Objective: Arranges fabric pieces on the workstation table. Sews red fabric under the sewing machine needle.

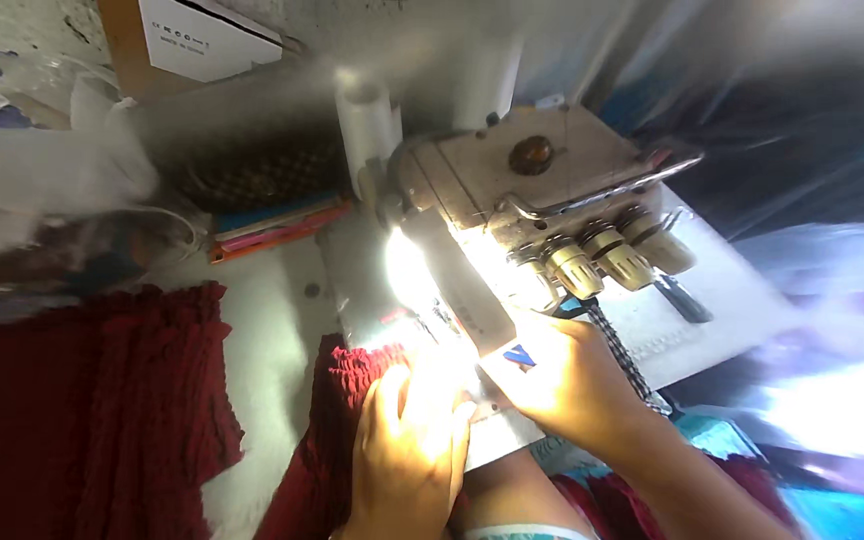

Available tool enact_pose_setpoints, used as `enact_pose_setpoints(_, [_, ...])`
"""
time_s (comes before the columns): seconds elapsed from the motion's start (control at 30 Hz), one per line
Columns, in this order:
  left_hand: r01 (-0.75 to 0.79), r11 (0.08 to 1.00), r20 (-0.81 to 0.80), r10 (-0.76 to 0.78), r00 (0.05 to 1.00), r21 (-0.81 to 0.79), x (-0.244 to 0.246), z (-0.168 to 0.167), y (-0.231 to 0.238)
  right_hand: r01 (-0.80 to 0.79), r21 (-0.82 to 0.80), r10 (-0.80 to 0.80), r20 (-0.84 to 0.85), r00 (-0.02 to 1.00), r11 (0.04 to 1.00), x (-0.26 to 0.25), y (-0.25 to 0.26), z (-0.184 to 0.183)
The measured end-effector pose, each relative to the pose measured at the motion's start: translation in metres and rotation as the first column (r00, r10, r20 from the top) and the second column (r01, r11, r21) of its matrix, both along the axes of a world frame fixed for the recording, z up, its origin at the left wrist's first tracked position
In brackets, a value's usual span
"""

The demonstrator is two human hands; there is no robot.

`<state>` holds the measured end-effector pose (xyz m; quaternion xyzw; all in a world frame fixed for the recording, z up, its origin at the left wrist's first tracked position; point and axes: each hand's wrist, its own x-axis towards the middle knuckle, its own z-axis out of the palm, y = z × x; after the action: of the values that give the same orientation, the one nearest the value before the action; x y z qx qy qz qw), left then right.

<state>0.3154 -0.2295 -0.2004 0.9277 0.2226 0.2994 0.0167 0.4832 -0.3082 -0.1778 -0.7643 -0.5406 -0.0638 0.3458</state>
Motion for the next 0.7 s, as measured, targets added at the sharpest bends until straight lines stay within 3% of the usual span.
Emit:
enact_pose_setpoints(0.17, [-0.005,0.999,0.067,0.008,0.998,-0.047,0.003,0.002,0.005,-0.017,-0.030,0.017,0.001,1.000,0.999,0.000,-0.005,0.000])
enact_pose_setpoints(0.7, [-0.038,0.999,-0.005,0.037,0.999,-0.019,0.007,0.001,0.001,0.048,0.022,-0.047,-0.022,0.999,0.999,-0.008,0.000,-0.002])
